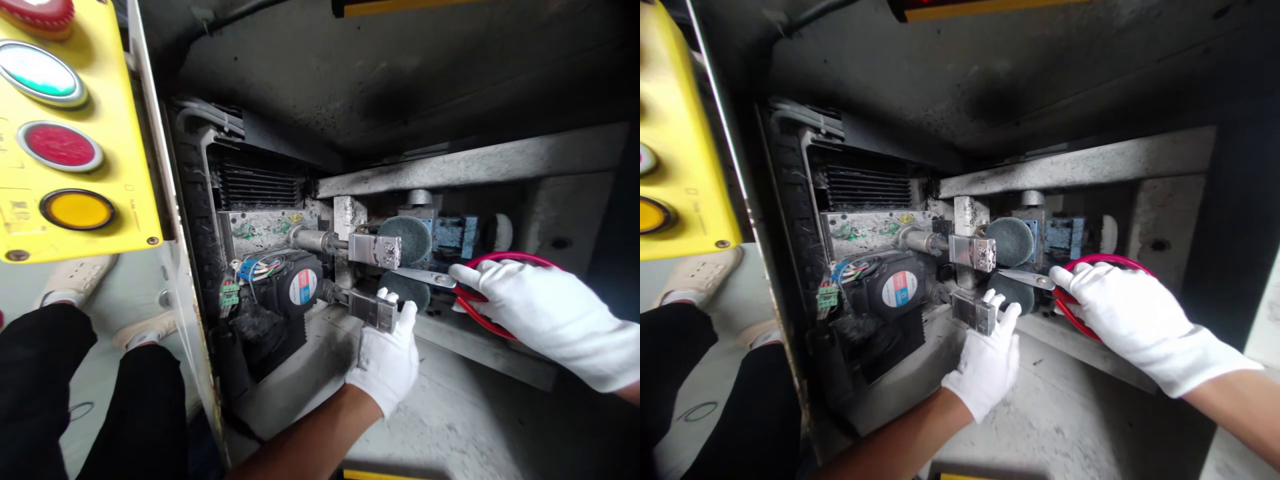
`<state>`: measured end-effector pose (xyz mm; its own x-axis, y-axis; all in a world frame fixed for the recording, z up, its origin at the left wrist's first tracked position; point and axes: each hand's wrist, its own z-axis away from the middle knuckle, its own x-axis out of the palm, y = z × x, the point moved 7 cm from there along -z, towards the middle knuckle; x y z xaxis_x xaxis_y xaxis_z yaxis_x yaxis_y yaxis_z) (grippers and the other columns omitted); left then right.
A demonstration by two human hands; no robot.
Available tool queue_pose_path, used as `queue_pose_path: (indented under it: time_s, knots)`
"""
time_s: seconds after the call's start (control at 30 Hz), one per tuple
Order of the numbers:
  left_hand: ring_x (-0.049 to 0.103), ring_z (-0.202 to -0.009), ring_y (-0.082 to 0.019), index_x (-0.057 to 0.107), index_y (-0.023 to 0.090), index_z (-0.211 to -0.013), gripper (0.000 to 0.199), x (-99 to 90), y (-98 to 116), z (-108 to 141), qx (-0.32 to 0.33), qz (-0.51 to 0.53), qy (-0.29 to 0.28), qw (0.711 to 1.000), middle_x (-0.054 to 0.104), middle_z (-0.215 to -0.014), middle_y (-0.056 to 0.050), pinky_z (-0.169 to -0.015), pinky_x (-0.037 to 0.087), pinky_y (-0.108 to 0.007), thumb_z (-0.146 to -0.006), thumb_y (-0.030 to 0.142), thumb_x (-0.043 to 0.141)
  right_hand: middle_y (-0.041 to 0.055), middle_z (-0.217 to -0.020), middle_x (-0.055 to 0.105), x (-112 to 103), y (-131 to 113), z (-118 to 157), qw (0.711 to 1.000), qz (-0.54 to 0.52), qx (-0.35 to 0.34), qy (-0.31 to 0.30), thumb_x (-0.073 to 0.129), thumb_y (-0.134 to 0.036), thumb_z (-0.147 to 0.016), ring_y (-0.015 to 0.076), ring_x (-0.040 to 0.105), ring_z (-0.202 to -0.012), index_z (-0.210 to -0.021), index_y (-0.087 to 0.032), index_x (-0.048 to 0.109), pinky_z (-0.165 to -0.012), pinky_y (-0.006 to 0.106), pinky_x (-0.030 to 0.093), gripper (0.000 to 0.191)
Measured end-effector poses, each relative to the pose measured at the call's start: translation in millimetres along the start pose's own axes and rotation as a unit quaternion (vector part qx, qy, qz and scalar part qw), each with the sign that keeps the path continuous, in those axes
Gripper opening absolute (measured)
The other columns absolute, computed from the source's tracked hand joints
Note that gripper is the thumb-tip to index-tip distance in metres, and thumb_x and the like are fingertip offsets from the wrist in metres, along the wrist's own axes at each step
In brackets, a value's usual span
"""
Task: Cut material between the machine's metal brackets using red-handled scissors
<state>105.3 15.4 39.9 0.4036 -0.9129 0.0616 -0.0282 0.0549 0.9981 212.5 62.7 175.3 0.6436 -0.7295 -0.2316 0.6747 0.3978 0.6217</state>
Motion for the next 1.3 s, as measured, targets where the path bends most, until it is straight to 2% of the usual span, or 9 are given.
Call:
queue_pose_path:
  time_s: [0.13,0.23,0.33,0.43,0.63,0.83,0.97,1.07,1.3]
  knots:
    - [0.031,-0.143,-0.038,0.045,0.018,-0.142,0.053,-1.8,0,0,-0.011,0.000,0.009,1.000,0.042,-0.150,-0.021,-0.115,0.031,-0.058,-0.089,0.019,0.048,-0.0001,-0.071,0.057,-4,1,-2,1.000,0.004,0.007,-0.006,0.046,-0.036,-0.094,0.0210,0.060,-0.058,-0.099,-0.023,0.059,-0.051,0.031,0.033,0.019]
    - [0.035,-0.142,-0.037,0.040,0.023,-0.146,0.061,-3.7,0,-1,-0.005,0.001,0.005,1.000,0.045,-0.149,-0.019,-0.113,0.033,-0.059,-0.086,0.017,0.051,0.0021,-0.074,0.055,-10,-3,-3,0.999,0.038,-0.021,0.033,0.052,-0.045,-0.088,0.0211,0.054,-0.058,-0.109,-0.021,0.061,-0.054,0.033,0.035,0.033]
    - [0.035,-0.141,-0.038,0.042,0.022,-0.145,0.060,-3.5,0,-2,0.001,0.000,0.002,1.000,0.045,-0.148,-0.020,-0.113,0.032,-0.060,-0.086,0.016,0.051,0.0037,-0.079,0.054,-9,-3,-4,0.999,0.026,-0.025,0.034,0.055,-0.050,-0.084,0.0229,0.055,-0.065,-0.118,-0.022,0.061,-0.061,0.034,0.039,0.045]
    - [0.035,-0.140,-0.040,0.044,0.020,-0.144,0.058,-0.3,0,-2,0.005,-0.001,-0.004,1.000,0.045,-0.147,-0.023,-0.112,0.032,-0.062,-0.086,0.016,0.051,0.0045,-0.082,0.055,-7,-3,-5,1.000,0.017,-0.018,0.018,0.056,-0.049,-0.083,0.0249,0.056,-0.070,-0.114,-0.026,0.063,-0.061,0.035,0.039,0.039]
    - [0.032,-0.142,-0.041,0.045,0.019,-0.143,0.057,-0.4,2,-2,0.002,0.000,-0.008,1.000,0.043,-0.149,-0.024,-0.112,0.031,-0.064,-0.086,0.015,0.051,0.0050,-0.079,0.055,-7,-5,-8,0.999,0.016,-0.038,0.012,0.055,-0.042,-0.085,0.0248,0.056,-0.066,-0.113,-0.022,0.063,-0.058,0.034,0.038,0.036]
    - [0.030,-0.142,-0.042,0.046,0.019,-0.142,0.057,-3.1,2,-2,-0.002,0.004,-0.011,1.000,0.042,-0.149,-0.024,-0.113,0.027,-0.065,-0.086,0.016,0.052,0.0044,-0.083,0.061,-3,0,-10,0.999,-0.040,-0.020,-0.030,0.046,-0.042,-0.091,0.0263,0.062,-0.074,-0.103,-0.026,0.061,-0.065,0.037,0.044,0.025]
    - [0.031,-0.142,-0.041,0.048,0.019,-0.141,0.055,-4.2,2,-2,-0.004,0.008,-0.007,1.000,0.042,-0.149,-0.024,-0.114,0.029,-0.063,-0.086,0.015,0.050,-0.0001,-0.075,0.061,-2,5,-12,0.994,-0.080,0.013,-0.068,0.044,-0.043,-0.091,0.0235,0.063,-0.066,-0.093,-0.029,0.058,-0.058,0.034,0.044,0.019]
    - [0.031,-0.142,-0.041,0.050,0.018,-0.140,0.054,-5.6,2,-2,-0.002,0.011,-0.003,1.000,0.043,-0.149,-0.024,-0.114,0.028,-0.063,-0.086,0.014,0.050,-0.0011,-0.072,0.059,-5,6,-13,0.995,-0.074,0.011,-0.066,0.044,-0.044,-0.091,0.0218,0.061,-0.061,-0.091,-0.029,0.057,-0.053,0.032,0.041,0.020]
    - [0.027,-0.144,-0.041,0.052,0.017,-0.136,0.050,-3.5,0,0,0.000,0.016,0.009,1.000,0.038,-0.151,-0.025,-0.115,0.026,-0.064,-0.087,0.015,0.049,0.0030,-0.083,0.060,-7,0,-12,1.000,-0.015,-0.014,-0.018,0.053,-0.043,-0.086,0.0250,0.061,-0.071,-0.121,-0.025,0.059,-0.061,0.035,0.046,0.040]
